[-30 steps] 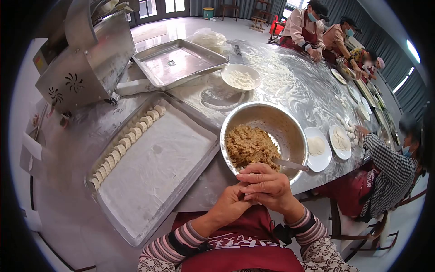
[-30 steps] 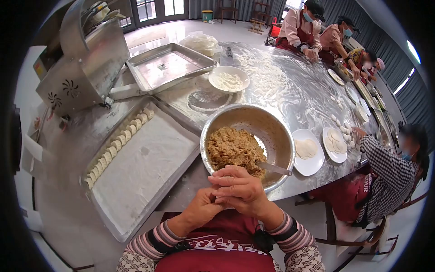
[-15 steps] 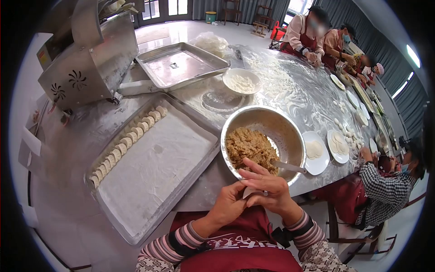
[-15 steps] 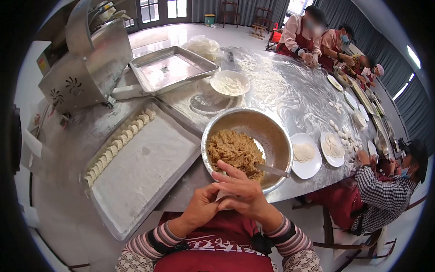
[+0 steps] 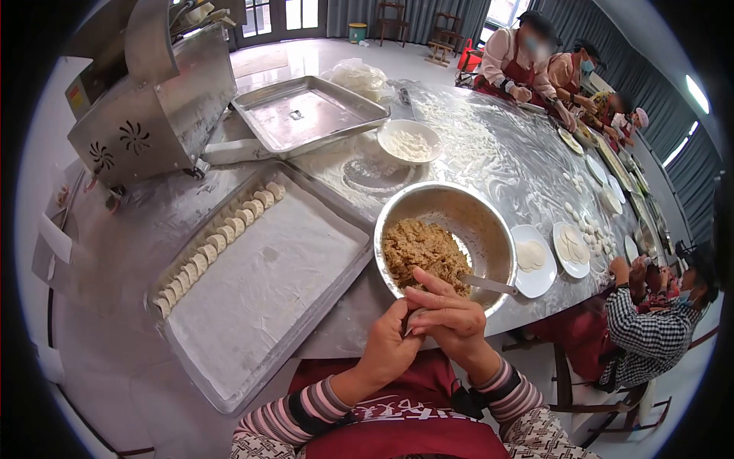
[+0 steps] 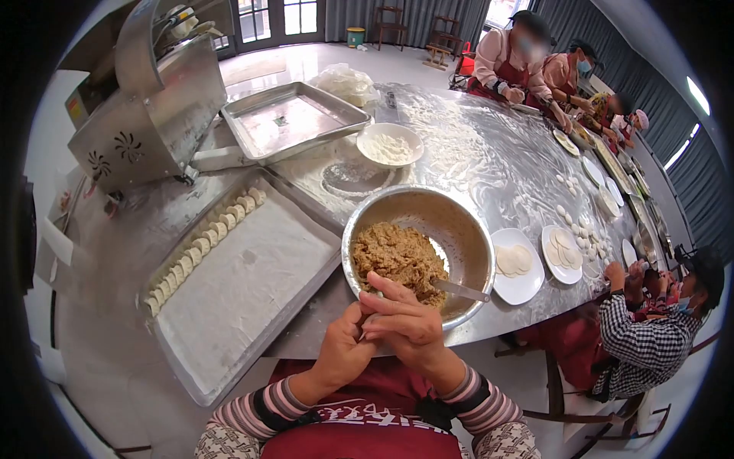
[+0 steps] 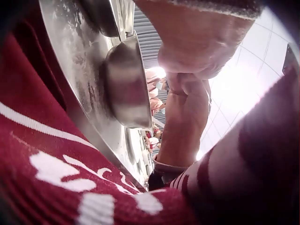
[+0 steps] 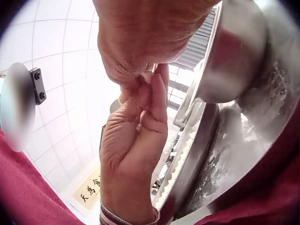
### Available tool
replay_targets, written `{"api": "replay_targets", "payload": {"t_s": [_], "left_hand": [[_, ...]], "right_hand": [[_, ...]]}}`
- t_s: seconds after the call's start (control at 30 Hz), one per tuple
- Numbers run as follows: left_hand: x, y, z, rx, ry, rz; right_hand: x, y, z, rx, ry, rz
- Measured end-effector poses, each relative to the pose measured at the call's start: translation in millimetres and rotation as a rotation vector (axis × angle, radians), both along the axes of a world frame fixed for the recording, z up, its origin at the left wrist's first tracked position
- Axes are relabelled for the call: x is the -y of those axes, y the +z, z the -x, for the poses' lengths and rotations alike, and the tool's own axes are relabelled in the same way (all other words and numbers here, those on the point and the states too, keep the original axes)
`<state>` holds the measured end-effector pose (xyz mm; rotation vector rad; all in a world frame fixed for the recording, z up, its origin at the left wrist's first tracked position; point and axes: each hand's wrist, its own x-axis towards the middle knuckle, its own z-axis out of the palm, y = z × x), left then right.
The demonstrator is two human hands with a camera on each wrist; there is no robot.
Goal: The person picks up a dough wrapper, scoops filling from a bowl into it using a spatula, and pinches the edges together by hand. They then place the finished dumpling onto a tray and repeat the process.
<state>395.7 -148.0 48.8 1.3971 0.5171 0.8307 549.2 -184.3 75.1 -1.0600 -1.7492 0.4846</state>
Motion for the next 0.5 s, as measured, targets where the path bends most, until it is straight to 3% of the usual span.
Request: {"api": "replay_targets", "payload": {"t_s": [0.1,0.2,0.43,0.5], "left_hand": [[2,4,-3,0.141,0.007,0.088],[1,8,-4,0.122,0.022,0.043],[2,16,-3,0.061,-0.013,0.028],[2,15,-4,0.144,-0.053,0.158]], "right_hand": [[2,6,8,-0.212,-0.081,0.039],[2,6,9,-0.241,-0.111,0.001],[1,-6,0,-0.151,-0.044,-0.084],[1,-5,0,-0.074,-0.06,-0.037]]}}
